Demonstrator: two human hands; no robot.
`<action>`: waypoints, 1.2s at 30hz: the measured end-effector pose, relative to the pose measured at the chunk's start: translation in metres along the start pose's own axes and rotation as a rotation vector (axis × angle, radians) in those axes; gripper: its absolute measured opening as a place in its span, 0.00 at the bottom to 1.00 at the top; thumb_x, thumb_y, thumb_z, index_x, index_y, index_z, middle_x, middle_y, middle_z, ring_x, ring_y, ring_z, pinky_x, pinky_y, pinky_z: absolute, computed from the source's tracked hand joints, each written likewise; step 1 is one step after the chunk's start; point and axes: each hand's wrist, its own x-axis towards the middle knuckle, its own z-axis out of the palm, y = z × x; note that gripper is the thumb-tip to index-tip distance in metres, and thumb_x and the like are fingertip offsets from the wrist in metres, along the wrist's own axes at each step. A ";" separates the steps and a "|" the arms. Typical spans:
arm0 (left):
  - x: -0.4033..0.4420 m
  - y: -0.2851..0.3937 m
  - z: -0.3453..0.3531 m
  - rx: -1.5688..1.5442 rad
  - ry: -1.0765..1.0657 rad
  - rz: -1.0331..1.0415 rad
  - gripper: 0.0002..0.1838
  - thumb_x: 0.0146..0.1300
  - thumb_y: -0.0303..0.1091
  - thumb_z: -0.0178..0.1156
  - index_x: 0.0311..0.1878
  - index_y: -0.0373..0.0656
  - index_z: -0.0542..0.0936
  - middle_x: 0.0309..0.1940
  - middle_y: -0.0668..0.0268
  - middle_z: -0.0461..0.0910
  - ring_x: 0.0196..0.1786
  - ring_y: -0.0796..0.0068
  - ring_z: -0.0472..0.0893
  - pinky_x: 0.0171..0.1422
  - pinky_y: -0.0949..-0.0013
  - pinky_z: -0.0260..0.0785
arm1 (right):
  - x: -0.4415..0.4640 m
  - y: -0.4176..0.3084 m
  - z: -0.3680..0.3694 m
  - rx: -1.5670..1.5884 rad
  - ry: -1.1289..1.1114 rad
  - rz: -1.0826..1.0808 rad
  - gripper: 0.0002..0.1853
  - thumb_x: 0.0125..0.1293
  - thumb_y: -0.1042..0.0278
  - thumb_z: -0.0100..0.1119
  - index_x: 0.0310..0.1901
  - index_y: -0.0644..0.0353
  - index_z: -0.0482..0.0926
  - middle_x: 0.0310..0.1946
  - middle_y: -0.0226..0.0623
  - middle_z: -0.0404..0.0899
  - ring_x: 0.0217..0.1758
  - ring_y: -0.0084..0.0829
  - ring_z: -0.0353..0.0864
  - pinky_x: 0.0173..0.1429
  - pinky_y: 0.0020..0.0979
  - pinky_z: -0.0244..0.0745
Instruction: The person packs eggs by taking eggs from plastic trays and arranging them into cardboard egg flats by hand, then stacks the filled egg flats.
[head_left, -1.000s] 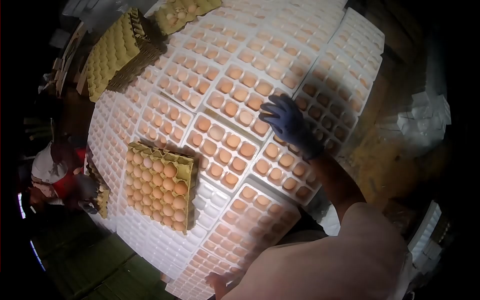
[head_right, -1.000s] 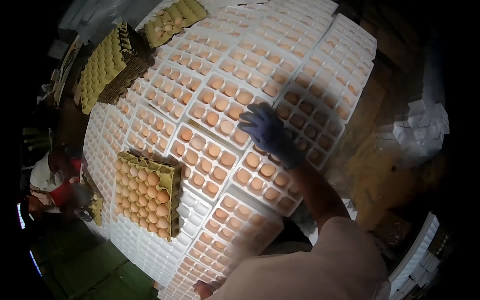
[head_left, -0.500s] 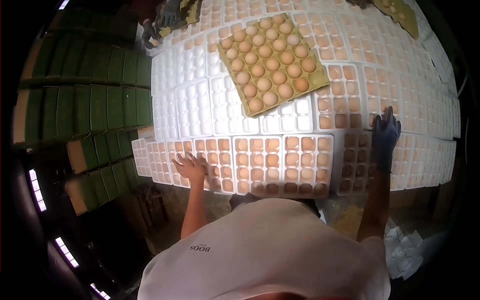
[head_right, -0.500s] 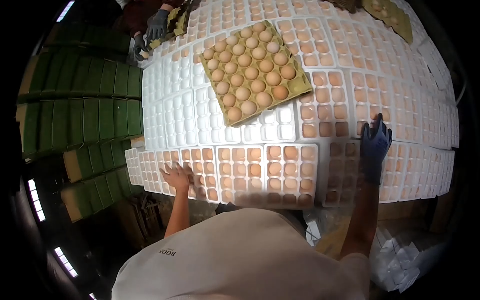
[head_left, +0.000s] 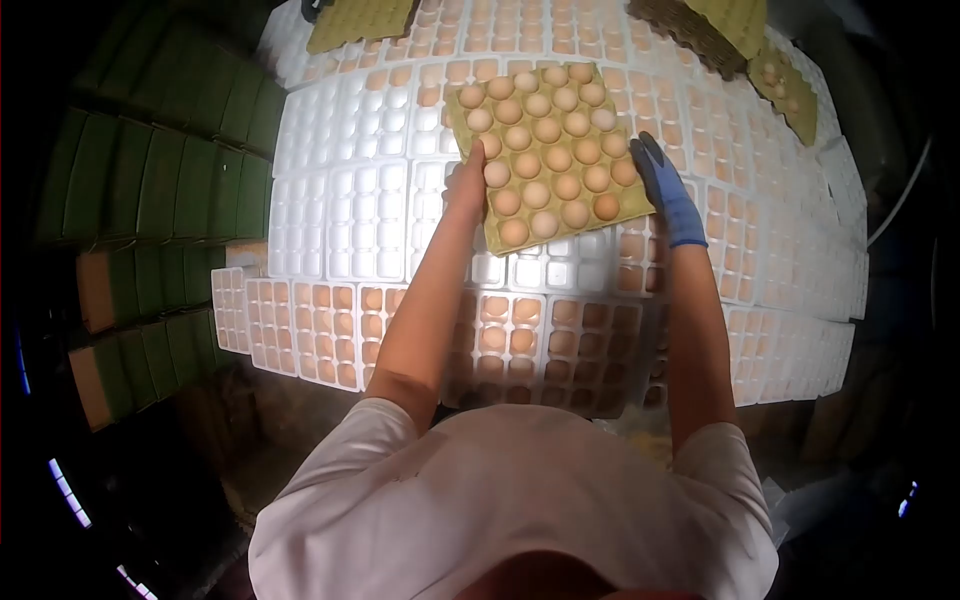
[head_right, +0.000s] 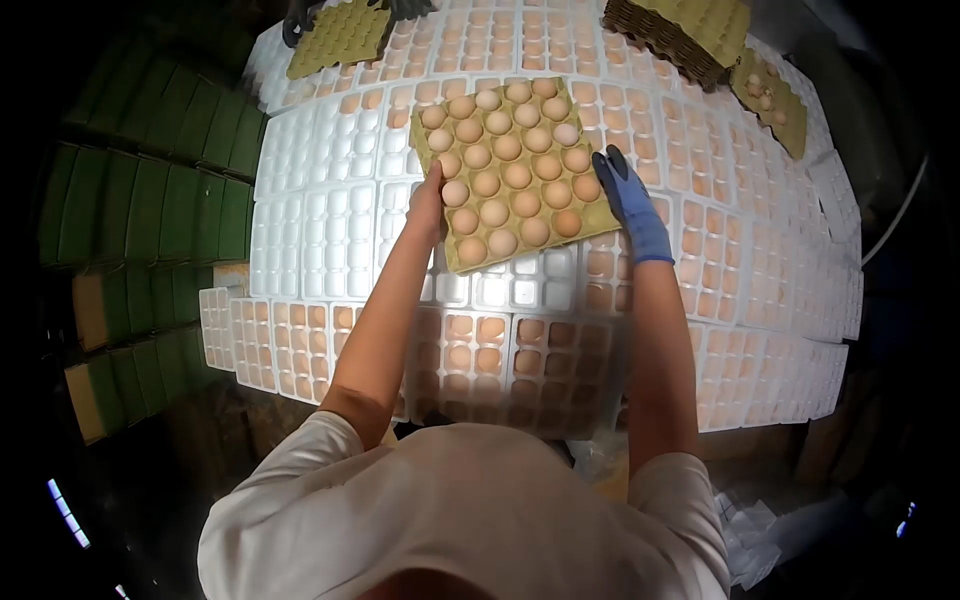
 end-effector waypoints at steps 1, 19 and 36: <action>-0.002 0.002 0.002 -0.028 0.019 -0.015 0.42 0.75 0.63 0.58 0.71 0.29 0.74 0.63 0.50 0.80 0.62 0.57 0.80 0.68 0.58 0.71 | 0.010 0.000 0.010 -0.028 0.020 -0.024 0.38 0.77 0.39 0.55 0.75 0.63 0.70 0.70 0.45 0.77 0.71 0.36 0.76 0.76 0.35 0.67; -0.155 0.080 0.105 0.204 -0.077 0.152 0.32 0.67 0.46 0.72 0.58 0.26 0.73 0.53 0.47 0.80 0.53 0.57 0.79 0.59 0.58 0.74 | -0.142 -0.136 -0.069 0.750 0.196 0.349 0.21 0.77 0.57 0.60 0.64 0.60 0.81 0.55 0.32 0.84 0.60 0.28 0.82 0.63 0.31 0.77; -0.226 -0.070 0.194 0.891 -0.455 0.433 0.39 0.59 0.47 0.76 0.64 0.30 0.71 0.58 0.39 0.73 0.58 0.39 0.75 0.63 0.49 0.71 | -0.321 0.115 -0.208 -0.111 0.384 0.255 0.25 0.82 0.61 0.48 0.75 0.62 0.71 0.67 0.40 0.79 0.65 0.29 0.78 0.70 0.33 0.72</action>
